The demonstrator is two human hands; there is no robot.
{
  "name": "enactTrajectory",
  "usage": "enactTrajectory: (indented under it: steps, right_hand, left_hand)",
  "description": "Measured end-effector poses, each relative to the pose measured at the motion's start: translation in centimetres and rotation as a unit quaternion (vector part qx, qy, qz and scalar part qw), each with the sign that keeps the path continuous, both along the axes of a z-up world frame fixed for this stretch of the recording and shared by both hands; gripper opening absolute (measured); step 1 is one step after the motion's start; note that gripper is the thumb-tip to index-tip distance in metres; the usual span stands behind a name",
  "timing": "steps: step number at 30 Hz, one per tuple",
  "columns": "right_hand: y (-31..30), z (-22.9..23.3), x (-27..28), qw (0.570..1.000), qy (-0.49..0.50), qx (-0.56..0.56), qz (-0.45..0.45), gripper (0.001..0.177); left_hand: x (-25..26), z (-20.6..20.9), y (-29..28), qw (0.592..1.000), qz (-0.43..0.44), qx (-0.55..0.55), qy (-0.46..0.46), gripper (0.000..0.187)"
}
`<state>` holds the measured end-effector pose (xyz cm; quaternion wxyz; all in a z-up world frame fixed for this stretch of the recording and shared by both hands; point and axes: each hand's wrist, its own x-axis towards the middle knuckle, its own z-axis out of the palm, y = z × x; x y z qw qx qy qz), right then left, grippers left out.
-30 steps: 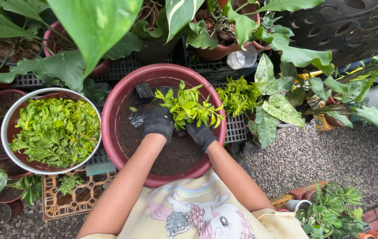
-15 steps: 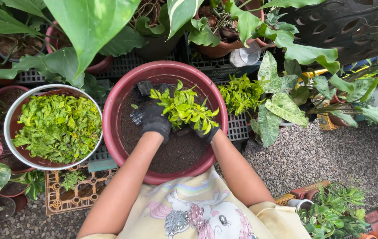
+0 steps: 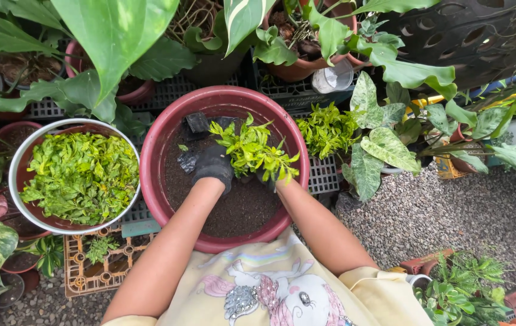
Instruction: The person prepares soil in a red pot, then places a small green plant into the soil and firms the soil around it. The person repeats this process with additional small plants, arranging them in the pot.
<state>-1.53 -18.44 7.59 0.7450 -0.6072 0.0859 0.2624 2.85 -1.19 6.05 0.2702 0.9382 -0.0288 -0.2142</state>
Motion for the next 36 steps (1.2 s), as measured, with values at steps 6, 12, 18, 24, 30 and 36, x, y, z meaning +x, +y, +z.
enactTrajectory:
  steps: [6, 12, 18, 24, 30, 36]
  right_hand:
    - [-1.2, -3.9, 1.2, 0.991, 0.082, 0.101, -0.015, 0.041]
    - [-0.7, -6.2, 0.0, 0.987, 0.064, 0.145, -0.009, 0.042]
    - [-0.2, -14.5, 0.2, 0.995, 0.078, 0.067, -0.007, 0.029]
    - [0.2, -4.0, -0.9, 0.997, -0.019, -0.065, 0.020, 0.037]
    - [-3.2, -7.2, 0.8, 0.966, -0.240, -0.053, 0.082, 0.040]
    - [-2.7, -5.2, 1.8, 0.993, -0.017, 0.089, 0.082, 0.042]
  left_hand:
    - [1.3, 0.6, 0.3, 1.000, -0.006, -0.002, 0.013, 0.031]
    - [1.7, 2.1, -0.3, 0.998, -0.027, 0.041, 0.035, 0.034]
    - [1.1, 2.6, -0.4, 0.998, -0.024, 0.053, 0.037, 0.030]
    - [-1.0, 0.3, 0.3, 0.998, 0.006, -0.019, -0.061, 0.032]
    - [-5.0, -3.1, 0.4, 0.947, 0.094, -0.230, -0.206, 0.031]
    - [-6.3, 0.9, 0.9, 0.899, 0.111, -0.287, -0.312, 0.039]
